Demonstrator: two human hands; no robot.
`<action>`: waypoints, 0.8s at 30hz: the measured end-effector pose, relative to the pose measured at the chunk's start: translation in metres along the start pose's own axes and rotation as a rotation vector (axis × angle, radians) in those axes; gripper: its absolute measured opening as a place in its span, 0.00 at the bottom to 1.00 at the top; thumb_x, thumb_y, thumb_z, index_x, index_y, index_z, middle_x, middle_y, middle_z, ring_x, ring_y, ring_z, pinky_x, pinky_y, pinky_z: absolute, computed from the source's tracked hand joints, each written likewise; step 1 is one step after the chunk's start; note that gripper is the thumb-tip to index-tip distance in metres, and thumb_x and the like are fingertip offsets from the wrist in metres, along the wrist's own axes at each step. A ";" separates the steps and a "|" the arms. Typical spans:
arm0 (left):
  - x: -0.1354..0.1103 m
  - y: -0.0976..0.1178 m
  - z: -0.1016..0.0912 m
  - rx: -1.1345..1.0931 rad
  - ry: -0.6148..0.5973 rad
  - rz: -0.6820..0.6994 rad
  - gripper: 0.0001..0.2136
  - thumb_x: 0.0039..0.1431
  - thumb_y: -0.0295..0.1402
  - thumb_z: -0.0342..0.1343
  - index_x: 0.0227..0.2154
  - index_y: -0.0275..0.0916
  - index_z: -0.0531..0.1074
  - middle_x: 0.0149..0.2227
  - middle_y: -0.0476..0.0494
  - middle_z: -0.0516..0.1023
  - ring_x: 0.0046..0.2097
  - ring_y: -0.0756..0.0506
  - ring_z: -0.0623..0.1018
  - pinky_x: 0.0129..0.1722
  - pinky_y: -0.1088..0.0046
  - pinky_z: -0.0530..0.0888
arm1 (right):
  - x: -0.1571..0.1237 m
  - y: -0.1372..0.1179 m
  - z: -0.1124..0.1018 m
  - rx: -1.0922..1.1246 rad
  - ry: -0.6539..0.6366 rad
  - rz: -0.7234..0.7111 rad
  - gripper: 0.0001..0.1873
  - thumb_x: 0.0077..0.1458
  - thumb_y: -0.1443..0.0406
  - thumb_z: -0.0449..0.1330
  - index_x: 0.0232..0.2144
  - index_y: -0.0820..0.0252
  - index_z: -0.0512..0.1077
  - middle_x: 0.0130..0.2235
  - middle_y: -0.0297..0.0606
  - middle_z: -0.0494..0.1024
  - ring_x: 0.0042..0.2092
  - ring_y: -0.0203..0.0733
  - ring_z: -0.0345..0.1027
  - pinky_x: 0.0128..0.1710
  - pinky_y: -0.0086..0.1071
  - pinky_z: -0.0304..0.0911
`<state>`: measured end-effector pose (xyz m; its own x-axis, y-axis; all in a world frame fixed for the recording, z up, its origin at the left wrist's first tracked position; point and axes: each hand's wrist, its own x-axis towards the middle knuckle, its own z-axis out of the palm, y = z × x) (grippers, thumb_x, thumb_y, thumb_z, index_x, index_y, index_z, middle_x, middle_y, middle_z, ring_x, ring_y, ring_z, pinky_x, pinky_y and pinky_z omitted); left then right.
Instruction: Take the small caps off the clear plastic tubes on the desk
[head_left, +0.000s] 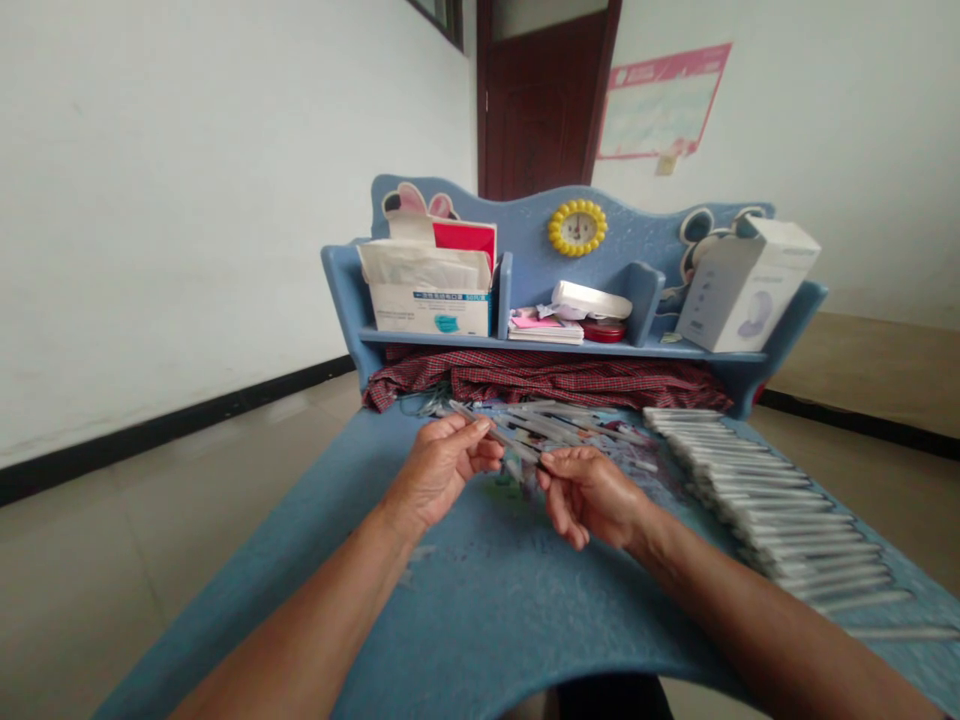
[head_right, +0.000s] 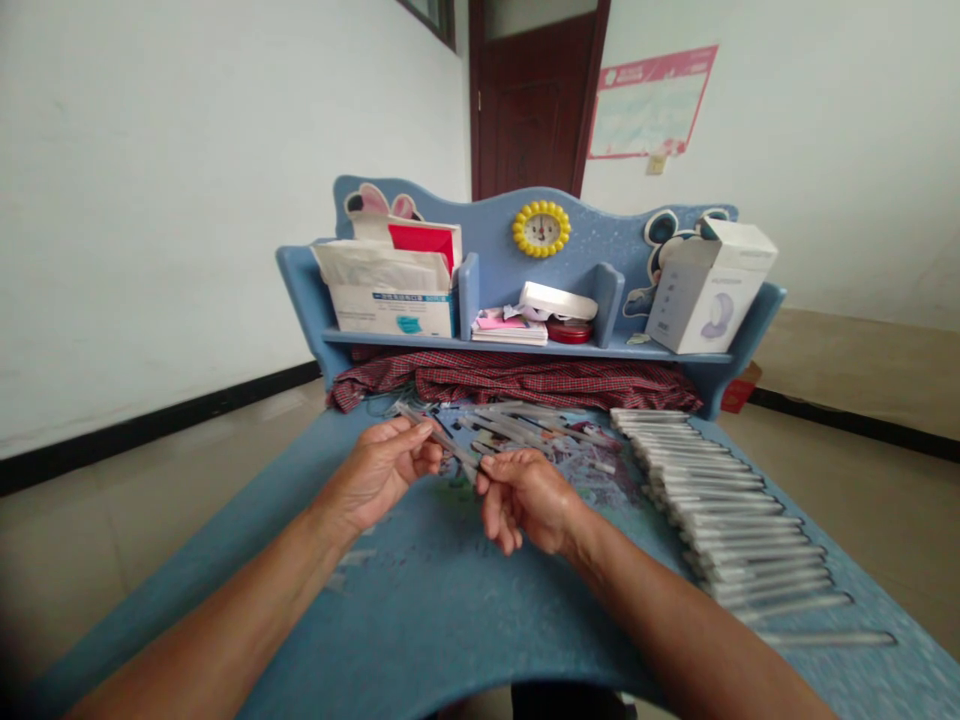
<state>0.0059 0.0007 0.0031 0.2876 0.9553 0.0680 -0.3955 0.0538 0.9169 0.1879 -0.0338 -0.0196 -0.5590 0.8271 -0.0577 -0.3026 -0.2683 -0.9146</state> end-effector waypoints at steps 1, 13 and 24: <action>0.000 0.000 0.000 -0.008 -0.011 0.000 0.01 0.50 0.24 0.53 0.27 0.31 0.68 0.22 0.45 0.75 0.22 0.52 0.74 0.24 0.78 0.73 | 0.000 0.000 0.000 0.006 -0.011 -0.002 0.15 0.51 0.57 0.53 0.24 0.64 0.64 0.13 0.35 0.72 0.10 0.34 0.60 0.07 0.21 0.50; 0.005 0.000 -0.006 -0.037 0.087 0.009 0.01 0.50 0.25 0.54 0.27 0.32 0.67 0.23 0.46 0.74 0.23 0.52 0.74 0.24 0.77 0.73 | 0.002 0.004 0.005 -0.312 0.200 -0.096 0.18 0.46 0.52 0.57 0.23 0.62 0.62 0.14 0.32 0.71 0.12 0.31 0.60 0.08 0.21 0.49; 0.011 0.002 -0.015 -0.134 0.240 0.035 0.03 0.50 0.22 0.53 0.24 0.32 0.66 0.20 0.47 0.74 0.23 0.51 0.75 0.25 0.76 0.74 | 0.005 0.016 -0.005 -1.116 0.310 -0.148 0.09 0.48 0.61 0.55 0.21 0.61 0.66 0.15 0.28 0.63 0.17 0.28 0.54 0.17 0.24 0.46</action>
<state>-0.0049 0.0154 -0.0003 0.0629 0.9980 -0.0112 -0.5178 0.0422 0.8545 0.1842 -0.0310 -0.0367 -0.3164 0.9404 0.1249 0.5839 0.2968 -0.7556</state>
